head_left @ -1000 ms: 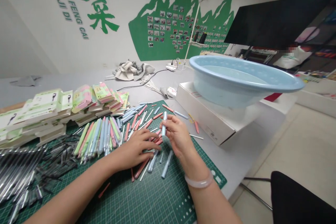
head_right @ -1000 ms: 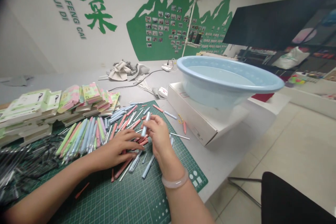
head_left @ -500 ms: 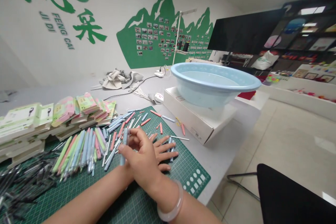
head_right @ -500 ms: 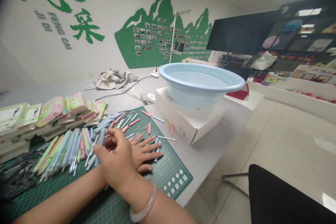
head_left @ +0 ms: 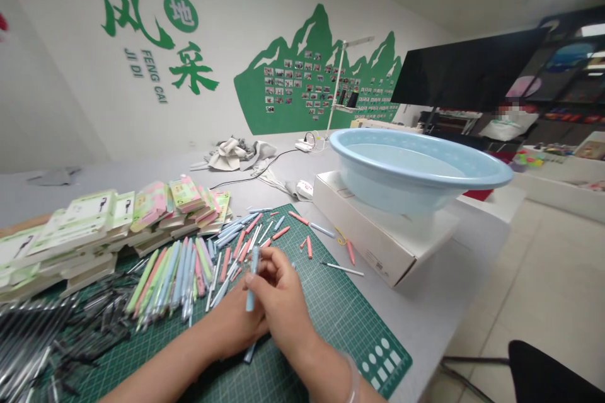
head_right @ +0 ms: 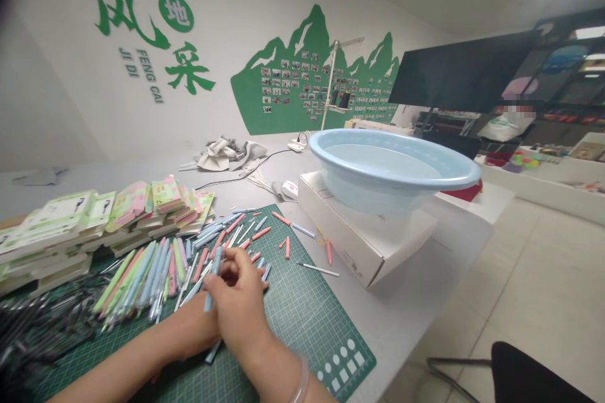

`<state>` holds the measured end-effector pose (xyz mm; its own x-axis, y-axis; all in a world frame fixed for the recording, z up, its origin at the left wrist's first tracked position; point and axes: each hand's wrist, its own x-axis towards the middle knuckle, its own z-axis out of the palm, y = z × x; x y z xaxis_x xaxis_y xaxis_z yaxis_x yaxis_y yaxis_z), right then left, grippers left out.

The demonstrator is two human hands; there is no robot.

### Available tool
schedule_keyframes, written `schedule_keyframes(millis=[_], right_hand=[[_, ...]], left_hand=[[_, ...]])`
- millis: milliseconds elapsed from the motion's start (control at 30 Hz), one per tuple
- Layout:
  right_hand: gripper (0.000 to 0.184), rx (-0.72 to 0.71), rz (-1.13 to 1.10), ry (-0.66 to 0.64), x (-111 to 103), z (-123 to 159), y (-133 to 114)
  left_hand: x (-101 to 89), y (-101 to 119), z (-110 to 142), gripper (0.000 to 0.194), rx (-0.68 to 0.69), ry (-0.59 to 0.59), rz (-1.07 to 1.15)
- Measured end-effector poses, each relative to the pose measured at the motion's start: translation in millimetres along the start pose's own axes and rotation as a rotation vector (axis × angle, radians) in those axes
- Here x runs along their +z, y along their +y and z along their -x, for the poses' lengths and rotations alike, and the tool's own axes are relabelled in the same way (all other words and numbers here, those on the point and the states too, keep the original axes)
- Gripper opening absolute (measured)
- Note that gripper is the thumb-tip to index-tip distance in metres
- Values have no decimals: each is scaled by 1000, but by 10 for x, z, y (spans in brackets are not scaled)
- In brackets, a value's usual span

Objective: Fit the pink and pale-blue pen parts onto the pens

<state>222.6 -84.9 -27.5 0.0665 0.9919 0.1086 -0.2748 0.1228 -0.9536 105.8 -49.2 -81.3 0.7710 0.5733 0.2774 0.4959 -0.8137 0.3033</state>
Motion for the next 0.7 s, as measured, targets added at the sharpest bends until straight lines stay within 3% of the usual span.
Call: schedule_keyframes(millis=[133,233,300,467,567,700], right_hand=[[12,31,-74,63,-149,-196,37],[6,104,19,67,-309,-428,124],[12,155,248,42,-389,-588,196],[16,-83,998,49,-426,-871,387],[20,-183,1243,3,-417,-934,471],[25,-292,1389,-10,-479,-936,534]], left_hand=[[-158,9,-17,53,-47,-88,-94],[-219,-93,-78,55,-234,-53,-178],[-228,-237,-145,56,-396,-26,-249],[-197,-676,-367,63,-670,9,-370],[-161,-830,-441,65,-706,-33,-372],[-100,-805,-390,66,-637,-73,-343]])
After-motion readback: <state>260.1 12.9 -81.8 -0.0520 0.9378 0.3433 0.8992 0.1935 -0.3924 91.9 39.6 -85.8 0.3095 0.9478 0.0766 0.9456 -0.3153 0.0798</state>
